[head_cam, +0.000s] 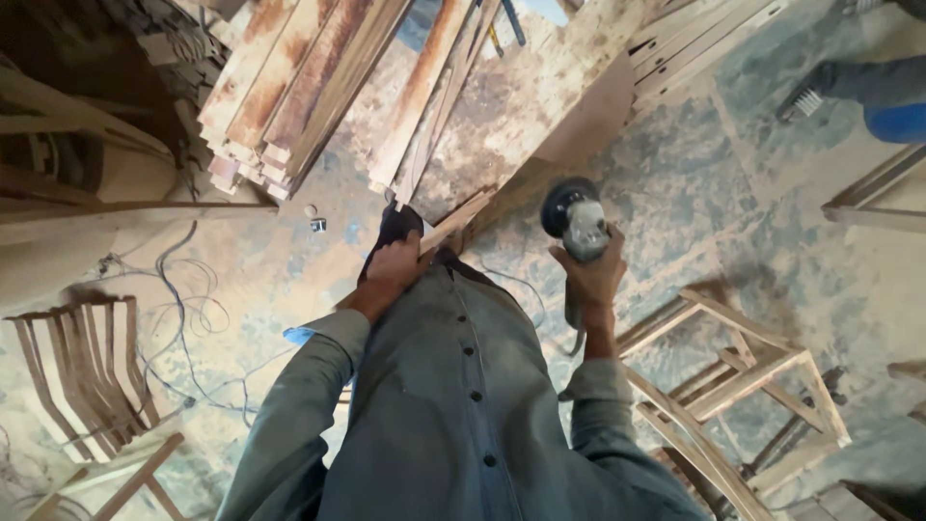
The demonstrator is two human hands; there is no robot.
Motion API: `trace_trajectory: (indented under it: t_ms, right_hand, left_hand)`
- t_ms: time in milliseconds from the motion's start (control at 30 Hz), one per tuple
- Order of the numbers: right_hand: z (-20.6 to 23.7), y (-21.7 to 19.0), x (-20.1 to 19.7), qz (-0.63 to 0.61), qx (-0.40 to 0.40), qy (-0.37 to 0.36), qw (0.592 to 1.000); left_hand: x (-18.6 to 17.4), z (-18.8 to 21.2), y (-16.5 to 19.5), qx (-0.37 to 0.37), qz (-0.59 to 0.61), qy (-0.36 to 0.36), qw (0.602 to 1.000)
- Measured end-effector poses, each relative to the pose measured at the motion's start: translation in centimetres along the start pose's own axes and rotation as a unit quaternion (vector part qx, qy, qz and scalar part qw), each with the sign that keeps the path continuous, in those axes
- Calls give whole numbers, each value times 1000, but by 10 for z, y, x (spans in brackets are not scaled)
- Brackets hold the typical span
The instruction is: The person uses an orbital sander to smooth the surfaces of small wooden planks on a workbench. They repeatedly pick up a plank, sand it, and place it back on the pile, continuing the process throughout the clip.
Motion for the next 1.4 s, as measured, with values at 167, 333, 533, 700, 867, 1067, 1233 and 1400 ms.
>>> trace_trajectory:
  t_ms: [167,333,533,700,867,1067,1233,1400]
  right_hand:
    - [-23,-25,35,53,-39,-59,996]
    - [-26,-51,63,90,-129,-99,983]
    - [-28,-76,82,58,-195,-107,973]
    - [-26,-83,87,53,-211,-113,969]
    - [-27,-81,88,62,-196,-111,972]
    - [-26,-81,91,72,-196,-110,972]
    - [-26,-81,92,69,-201,-113,971]
    - [-28,-74,93,80,-200,-120,969]
  left_hand:
    - [10,-10,-9,-32,2,-26,999]
    - [7,-14,-13,-20,9,-38,999]
    - [-10,-12,-11,-19,18,-51,998]
    - [-20,-14,-8,-2,24,-35,999]
    - [-22,-16,-8,9,6,-27,1000]
    - [-27,-14,-8,5,1,-27,1000]
    - [-32,-15,-6,3,0,-29,1000]
    - [-34,-10,-3,34,-16,13,999]
Point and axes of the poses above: each hand's wrist, its own z-axis away from the middle knuckle, its own x-axis out of the palm, y = z × x, the point moved 8 cm from there along -z, towards the middle knuckle
